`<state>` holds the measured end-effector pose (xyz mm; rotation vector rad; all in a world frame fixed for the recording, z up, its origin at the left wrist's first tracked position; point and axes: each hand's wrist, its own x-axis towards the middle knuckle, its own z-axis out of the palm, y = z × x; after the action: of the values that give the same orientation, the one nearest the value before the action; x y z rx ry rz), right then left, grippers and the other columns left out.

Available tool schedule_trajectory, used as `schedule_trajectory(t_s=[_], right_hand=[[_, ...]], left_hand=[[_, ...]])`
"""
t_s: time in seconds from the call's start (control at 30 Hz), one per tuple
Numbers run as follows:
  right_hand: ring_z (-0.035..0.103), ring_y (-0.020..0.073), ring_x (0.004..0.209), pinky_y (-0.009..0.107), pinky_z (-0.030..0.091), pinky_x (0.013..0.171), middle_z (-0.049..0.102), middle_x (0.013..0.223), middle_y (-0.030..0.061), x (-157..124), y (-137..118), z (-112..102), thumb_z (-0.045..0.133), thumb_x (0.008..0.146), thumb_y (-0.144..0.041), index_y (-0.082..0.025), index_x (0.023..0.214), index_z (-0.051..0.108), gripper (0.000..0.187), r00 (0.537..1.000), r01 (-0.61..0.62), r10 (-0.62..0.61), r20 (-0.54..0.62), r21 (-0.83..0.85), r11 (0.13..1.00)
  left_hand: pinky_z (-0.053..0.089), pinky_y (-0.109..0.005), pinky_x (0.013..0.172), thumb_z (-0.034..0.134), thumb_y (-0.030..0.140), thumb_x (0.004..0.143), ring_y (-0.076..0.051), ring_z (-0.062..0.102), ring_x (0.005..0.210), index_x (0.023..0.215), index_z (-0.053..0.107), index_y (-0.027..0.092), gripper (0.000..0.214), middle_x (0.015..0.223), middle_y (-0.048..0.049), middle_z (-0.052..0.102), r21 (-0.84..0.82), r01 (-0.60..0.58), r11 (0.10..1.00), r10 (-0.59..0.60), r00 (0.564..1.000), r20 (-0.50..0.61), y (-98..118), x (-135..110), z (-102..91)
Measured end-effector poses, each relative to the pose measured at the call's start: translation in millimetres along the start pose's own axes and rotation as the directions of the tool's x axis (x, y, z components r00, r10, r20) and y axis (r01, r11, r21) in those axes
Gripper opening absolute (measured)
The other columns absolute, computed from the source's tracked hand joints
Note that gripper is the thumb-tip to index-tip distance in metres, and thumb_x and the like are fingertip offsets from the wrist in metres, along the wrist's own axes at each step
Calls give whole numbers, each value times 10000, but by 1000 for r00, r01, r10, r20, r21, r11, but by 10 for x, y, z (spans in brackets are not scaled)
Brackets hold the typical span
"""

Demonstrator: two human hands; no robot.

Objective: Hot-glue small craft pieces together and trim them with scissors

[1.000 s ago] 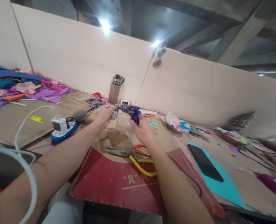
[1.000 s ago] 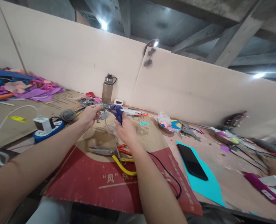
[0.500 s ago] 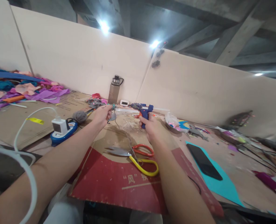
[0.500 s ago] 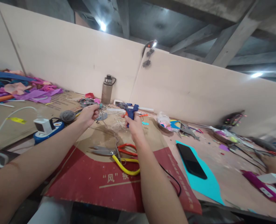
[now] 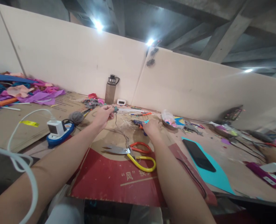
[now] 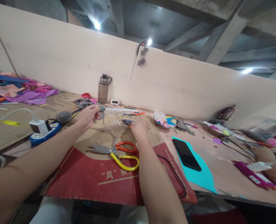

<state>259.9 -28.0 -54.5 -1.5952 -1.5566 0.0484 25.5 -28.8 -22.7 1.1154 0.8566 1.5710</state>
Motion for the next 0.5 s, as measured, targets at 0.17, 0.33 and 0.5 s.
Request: schedule_trajectory(t_s=[0.17,0.33,0.5], right_hand=[[569,185,810,347,445,767,610,848,71,-97,-414,162,535,723,-362,-194,806,486,194,993,-33,-12,115,383,923],[595,135,792,305,471,742,606,915,7,-342,-787,391,637,650,-308,-240,1027,358,474,905,-210,-201,374,806,553],[507,122,589,264,413,597,507,661,-70,-388,-817,301,591,710,-309,-224,993,379,363,963,-89,-102,249,652,753]], left_hand=[[315,-181,394,628,205,667,-54,422,381,639,507,152,135,464,34,498,74,-43,996,39,997,62,-62,-33,48],[319,-182,393,631,202,667,-57,427,382,678,529,153,113,477,41,502,141,-84,986,65,988,140,-137,-93,123],[224,-166,367,631,216,680,-33,349,362,670,515,154,132,452,63,446,145,-70,987,51,990,132,-128,-136,171]])
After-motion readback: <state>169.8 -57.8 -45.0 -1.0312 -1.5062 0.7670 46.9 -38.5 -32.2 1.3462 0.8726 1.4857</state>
